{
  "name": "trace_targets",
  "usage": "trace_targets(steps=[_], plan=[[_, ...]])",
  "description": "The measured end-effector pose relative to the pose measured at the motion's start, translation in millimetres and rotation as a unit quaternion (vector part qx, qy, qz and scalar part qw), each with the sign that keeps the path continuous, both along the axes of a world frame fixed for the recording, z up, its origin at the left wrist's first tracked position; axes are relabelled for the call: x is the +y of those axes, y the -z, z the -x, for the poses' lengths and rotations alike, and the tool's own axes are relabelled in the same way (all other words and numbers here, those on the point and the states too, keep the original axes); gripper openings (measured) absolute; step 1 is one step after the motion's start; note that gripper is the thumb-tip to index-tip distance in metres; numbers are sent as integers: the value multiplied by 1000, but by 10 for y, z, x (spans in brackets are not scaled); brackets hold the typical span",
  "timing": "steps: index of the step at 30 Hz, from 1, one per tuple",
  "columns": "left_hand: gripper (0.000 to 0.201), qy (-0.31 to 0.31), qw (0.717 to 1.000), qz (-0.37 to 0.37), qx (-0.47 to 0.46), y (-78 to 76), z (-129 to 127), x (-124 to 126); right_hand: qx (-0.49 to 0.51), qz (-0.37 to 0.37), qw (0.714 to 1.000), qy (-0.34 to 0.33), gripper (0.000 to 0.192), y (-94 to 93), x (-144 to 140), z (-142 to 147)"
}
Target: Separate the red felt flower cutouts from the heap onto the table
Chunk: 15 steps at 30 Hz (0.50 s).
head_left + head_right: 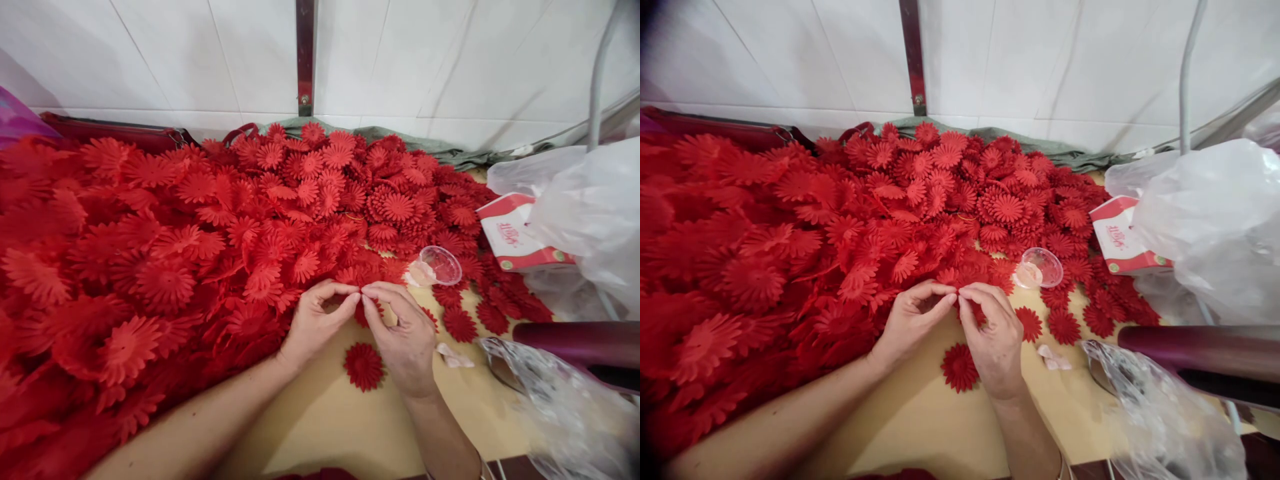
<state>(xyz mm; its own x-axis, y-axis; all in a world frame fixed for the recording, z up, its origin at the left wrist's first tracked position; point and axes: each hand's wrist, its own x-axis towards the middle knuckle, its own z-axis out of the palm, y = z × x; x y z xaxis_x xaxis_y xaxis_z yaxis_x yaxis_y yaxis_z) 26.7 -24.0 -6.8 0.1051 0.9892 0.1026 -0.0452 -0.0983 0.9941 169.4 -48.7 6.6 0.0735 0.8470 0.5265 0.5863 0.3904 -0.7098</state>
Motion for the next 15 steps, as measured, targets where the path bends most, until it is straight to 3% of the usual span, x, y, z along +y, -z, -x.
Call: trace_targets(steps=[15], plan=[[12, -12, 998, -45, 45, 10, -7, 2, -62, -43, 997, 13, 16, 16, 11, 3]])
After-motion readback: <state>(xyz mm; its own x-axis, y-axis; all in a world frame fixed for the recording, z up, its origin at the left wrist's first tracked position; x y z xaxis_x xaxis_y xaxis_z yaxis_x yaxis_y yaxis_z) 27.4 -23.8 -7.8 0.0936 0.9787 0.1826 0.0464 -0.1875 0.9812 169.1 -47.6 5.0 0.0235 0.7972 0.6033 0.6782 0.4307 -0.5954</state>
